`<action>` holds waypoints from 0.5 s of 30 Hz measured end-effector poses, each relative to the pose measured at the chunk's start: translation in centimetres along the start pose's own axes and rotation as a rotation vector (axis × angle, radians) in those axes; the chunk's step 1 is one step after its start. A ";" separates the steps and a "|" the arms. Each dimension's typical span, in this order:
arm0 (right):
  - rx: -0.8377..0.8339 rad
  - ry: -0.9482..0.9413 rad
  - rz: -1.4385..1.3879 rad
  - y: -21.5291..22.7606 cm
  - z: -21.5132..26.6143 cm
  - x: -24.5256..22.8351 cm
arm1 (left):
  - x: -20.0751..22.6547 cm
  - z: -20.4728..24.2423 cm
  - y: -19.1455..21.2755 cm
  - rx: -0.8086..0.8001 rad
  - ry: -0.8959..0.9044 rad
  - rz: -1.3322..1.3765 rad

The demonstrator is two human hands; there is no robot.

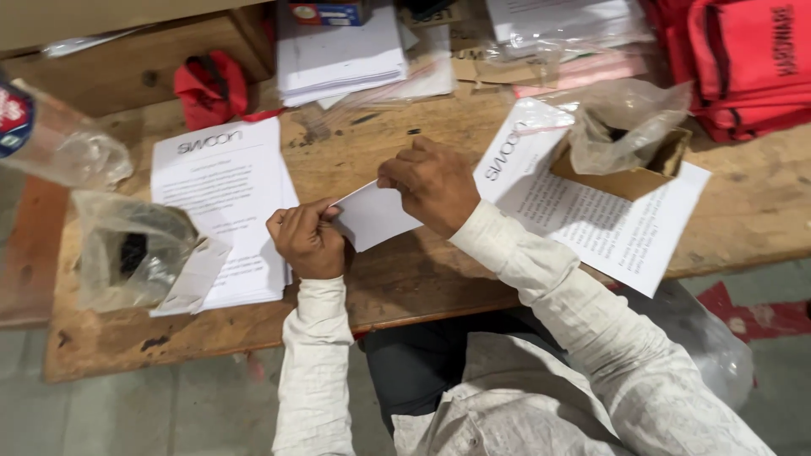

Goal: The person sits at a wooden workbench and folds printed paper instruction sheets one at a time, pressing creases flat by hand and stacking the folded sheets on the bench. They briefly handle a red fabric pouch and a small box before returning to folding and stacking the papers.

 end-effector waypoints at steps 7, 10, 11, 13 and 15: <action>-0.218 -0.098 0.164 -1.3 1.2 0.4 | 0.5 -0.1 0.6 0.008 -0.021 0.009; -0.227 -0.107 0.192 -1.3 1.5 0.1 | 0.4 -0.1 0.2 0.013 0.020 -0.014; -0.227 -0.111 0.192 -1.3 1.6 0.1 | 1.0 -0.4 0.4 0.009 0.019 -0.011; -0.244 0.043 0.275 -1.7 1.5 -1.3 | 3.4 -0.8 0.5 -0.006 -0.118 -0.115; -0.237 0.109 0.305 -3.8 2.4 -1.7 | 4.5 -0.5 -0.1 -0.039 -0.218 -0.081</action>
Point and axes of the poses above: each hand's wrist, its own z-axis away from the middle knuckle, its own y-axis out of the back of the hand, x = y × z, the point moved 10 cm from there along -z, towards the middle knuckle, and after that the axes turned 11 degrees about -z, right-handed, at the moved point
